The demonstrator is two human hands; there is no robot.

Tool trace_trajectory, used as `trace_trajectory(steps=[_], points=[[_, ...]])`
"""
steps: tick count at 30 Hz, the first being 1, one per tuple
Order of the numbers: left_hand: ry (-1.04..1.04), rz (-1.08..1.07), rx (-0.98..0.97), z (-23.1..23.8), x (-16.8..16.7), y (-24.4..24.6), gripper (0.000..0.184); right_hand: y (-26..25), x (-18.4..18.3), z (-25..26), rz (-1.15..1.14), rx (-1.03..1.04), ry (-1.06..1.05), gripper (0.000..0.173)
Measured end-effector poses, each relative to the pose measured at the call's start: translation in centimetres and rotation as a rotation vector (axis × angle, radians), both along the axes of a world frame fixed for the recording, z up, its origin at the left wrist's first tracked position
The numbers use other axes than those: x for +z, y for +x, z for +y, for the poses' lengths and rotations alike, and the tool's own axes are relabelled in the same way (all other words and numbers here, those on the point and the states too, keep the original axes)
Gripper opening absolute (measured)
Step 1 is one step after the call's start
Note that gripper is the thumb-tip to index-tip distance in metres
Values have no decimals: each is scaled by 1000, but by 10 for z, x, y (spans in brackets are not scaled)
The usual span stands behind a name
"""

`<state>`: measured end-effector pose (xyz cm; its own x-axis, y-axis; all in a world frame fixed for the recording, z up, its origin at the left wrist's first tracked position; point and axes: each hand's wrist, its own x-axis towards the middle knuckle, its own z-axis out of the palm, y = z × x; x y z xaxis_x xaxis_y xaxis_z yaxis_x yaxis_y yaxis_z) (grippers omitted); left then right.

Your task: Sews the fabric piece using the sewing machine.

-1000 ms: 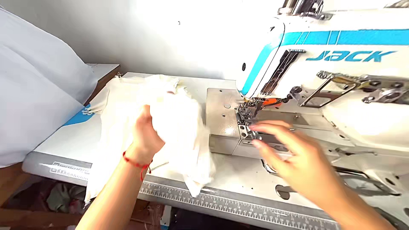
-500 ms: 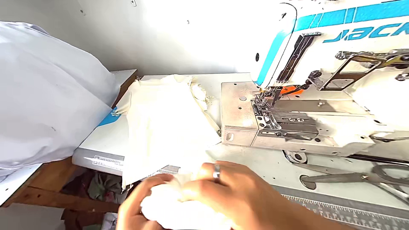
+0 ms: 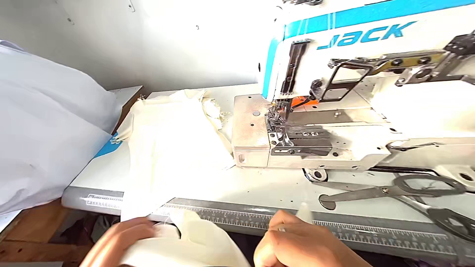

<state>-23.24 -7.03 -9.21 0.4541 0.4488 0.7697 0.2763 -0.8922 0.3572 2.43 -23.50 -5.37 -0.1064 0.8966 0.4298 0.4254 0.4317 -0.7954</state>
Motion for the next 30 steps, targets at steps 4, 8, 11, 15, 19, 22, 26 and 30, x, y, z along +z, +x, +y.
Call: trace_trajectory(steps=[4, 8, 11, 15, 19, 22, 26, 30], points=[[303, -67, 300, 25, 43, 5, 13, 16, -8, -14, 103, -18, -118, 21], [366, 126, 318, 96, 93, 67, 24, 27, -32, -3, 275, -112, -95, 23], [223, 353, 91, 88, 100, 130, 33, 32, -59, 26, 355, -419, -29, 13], [-11, 224, -318, 1, 4, 147, 33, 36, -68, 43, 484, -510, 86, 11], [-431, -101, -497, -21, -51, 147, 17, 32, -87, 36, 424, -459, 274, 24], [-741, -271, -590, -26, -52, 143, 9, 17, -108, 26, 336, -467, 184, 39], [-757, -278, -631, -24, -63, 145, 12, -6, -115, 24, 417, -559, 131, 13], [-707, -246, -539, -31, -62, 141, 21, 0, -108, 26, 628, -504, 64, 9]])
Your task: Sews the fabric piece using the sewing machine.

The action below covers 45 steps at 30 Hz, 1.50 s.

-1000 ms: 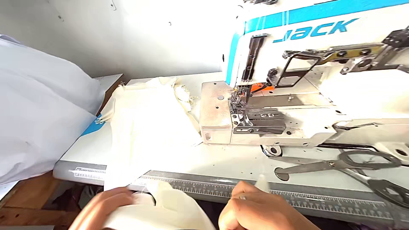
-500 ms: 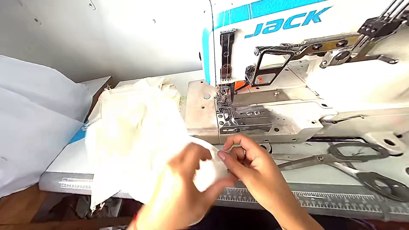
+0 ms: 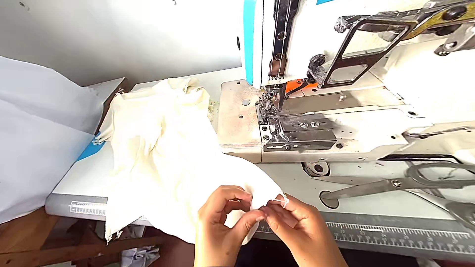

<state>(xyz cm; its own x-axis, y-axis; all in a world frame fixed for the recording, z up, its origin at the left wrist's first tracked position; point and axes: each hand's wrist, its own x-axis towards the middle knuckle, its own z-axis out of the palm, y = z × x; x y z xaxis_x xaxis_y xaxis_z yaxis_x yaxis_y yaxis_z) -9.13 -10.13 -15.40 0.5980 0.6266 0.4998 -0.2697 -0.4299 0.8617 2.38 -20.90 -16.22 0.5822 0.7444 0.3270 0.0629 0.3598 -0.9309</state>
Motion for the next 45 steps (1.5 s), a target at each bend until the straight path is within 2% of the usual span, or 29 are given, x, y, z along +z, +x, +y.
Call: trace_trajectory(steps=[3, 5, 7, 10, 12, 13, 15, 17, 19, 22, 24, 28, 30, 32, 35, 36, 37, 39, 40, 41, 42, 45], points=[[138, 57, 71, -4, 5, -3, 17, 3, 0, 1, -145, -5, 36, 10], [175, 34, 103, -2, 8, -5, 10, 2, 5, 1, -120, -18, 35, 10], [66, -29, 97, 1, 10, -6, 11, 1, 11, 0, 72, 20, 32, 14], [-297, -100, 56, 2, 27, -14, 15, 0, 21, -1, 464, 82, 34, 18], [-344, -55, -17, 11, 45, -26, 17, 2, 25, 1, 490, 95, 59, 20], [-232, -7, -66, 19, 53, -33, 19, 5, 24, 2, 370, 97, 84, 18], [198, 112, -82, 37, 72, -46, 20, 12, 24, 6, 11, 49, 132, 8], [675, 242, 17, 46, 95, -57, 19, 18, 29, 9, -336, -52, 171, 14], [1021, 321, 163, 45, 107, -61, 24, 22, 34, 10, -573, -117, 230, 18], [1256, 300, 312, 45, 106, -59, 34, 19, 30, 16, -712, -229, 275, 23], [1324, 264, 332, 44, 103, -58, 25, 17, 24, 20, -750, -305, 290, 26], [1353, 203, 362, 42, 97, -56, 18, 17, 23, 21, -810, -399, 262, 23], [1302, 169, 388, 45, 90, -53, 16, 16, 23, 23, -811, -416, 243, 24], [1073, 133, 320, 47, 81, -46, 18, 16, 20, 26, -784, -425, 241, 24], [414, -45, 87, 39, 73, -11, 20, 4, 14, 31, -628, -378, 183, 23], [346, -53, 91, 39, 74, 2, 20, -3, 13, 31, -519, -343, 130, 22], [406, -36, 134, 44, 76, 15, 20, -10, 13, 32, -392, -306, 71, 23], [760, 56, 301, 64, 85, 41, 19, -19, 13, 35, -193, -264, -55, 24], [930, 129, 380, 76, 90, 55, 18, -19, 14, 35, -143, -256, -86, 25], [1012, 229, 405, 88, 92, 69, 16, -18, 16, 35, -122, -260, -85, 25], [997, 341, 378, 98, 93, 83, 15, -16, 19, 35, -121, -285, -68, 25], [694, 587, 127, 121, 103, 123, 18, -6, 26, 36, -156, -432, 7, 26]])
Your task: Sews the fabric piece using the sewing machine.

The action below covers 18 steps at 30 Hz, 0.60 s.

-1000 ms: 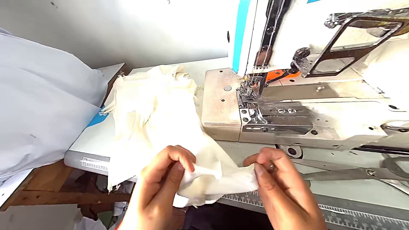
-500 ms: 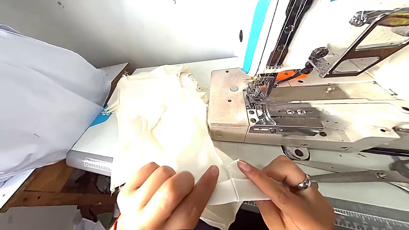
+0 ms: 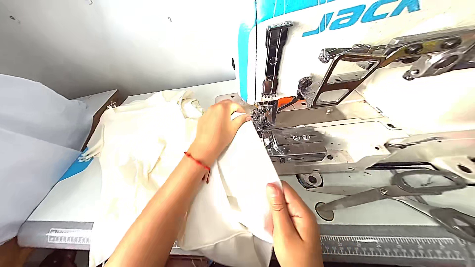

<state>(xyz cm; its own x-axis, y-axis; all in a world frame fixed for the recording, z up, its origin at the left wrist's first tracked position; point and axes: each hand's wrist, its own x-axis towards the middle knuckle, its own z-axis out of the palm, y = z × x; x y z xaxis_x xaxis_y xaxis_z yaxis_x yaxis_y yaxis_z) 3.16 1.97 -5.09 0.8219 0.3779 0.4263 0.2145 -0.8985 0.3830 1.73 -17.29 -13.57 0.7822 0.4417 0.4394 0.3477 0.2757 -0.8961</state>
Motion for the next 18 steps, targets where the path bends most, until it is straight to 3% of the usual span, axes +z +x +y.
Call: trace_trajectory(steps=[3, 6, 13, 18], points=[[-77, 17, -99, 11, 3, 31, 19, 9, -3, 4, -9, -83, 24, 26], [-125, 112, -28, 3, 14, 37, 22, 12, -11, 5, 20, -69, -34, 25], [-92, -28, -121, 12, 4, 39, 18, 13, -10, -2, 52, -28, -123, 23], [-193, -29, -99, 26, 10, 48, 16, 27, -7, 10, 6, -30, -101, 26]])
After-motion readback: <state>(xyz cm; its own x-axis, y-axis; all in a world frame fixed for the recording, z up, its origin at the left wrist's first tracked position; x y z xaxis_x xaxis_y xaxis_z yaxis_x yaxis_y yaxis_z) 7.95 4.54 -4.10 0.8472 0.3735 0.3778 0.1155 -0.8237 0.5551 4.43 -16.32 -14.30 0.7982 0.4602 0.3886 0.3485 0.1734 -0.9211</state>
